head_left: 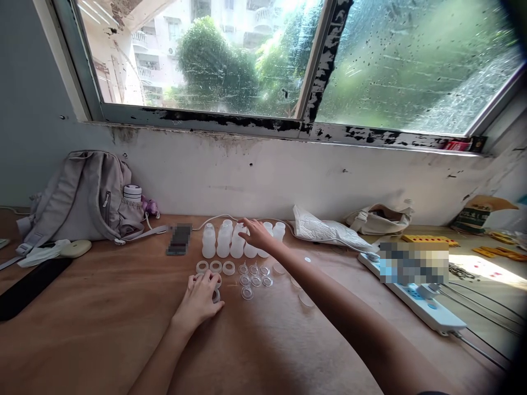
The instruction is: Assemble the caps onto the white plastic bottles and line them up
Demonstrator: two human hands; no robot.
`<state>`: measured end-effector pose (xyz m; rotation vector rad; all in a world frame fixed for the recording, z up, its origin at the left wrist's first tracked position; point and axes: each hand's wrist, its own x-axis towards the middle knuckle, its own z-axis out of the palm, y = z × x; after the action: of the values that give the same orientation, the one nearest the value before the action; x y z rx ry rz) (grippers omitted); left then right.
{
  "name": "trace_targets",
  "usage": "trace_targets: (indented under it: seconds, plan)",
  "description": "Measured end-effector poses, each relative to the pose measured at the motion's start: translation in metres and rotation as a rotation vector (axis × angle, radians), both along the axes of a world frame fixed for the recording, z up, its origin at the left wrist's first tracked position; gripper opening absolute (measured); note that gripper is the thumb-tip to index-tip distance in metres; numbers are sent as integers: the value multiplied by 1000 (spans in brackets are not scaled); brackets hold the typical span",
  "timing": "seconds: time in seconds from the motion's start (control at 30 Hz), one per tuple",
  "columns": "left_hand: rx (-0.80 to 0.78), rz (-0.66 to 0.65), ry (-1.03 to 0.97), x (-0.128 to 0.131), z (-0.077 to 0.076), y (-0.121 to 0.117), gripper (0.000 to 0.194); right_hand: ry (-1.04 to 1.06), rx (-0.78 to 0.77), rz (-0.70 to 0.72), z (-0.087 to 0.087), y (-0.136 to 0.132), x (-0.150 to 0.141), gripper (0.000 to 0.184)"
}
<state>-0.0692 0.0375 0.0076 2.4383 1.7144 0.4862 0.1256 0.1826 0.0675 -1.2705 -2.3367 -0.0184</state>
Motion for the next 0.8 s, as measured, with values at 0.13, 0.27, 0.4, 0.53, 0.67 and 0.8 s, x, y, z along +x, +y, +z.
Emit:
trace_targets:
  seconds: [0.13,0.27,0.4,0.53,0.67,0.8]
  plan:
    - [5,11,-3,1,-2,1,30,62,52,-9,3,-13,5,32]
    - [26,7,-13,4,-4,2,28,185,84,13,-8,-46,16,21]
    - [58,18,-48,7,-3,2,26,261,-54,26,-39,-90,30,17]
    - [63,63,-33,8,-3,1,28,185,-208,48,-73,-122,39,18]
    - [16,74,-5,7,-4,0,31,170,-215,71,-93,-136,37,23]
    - [24,-4,-115,12,-3,0,31,215,-173,41,-102,-139,31,19]
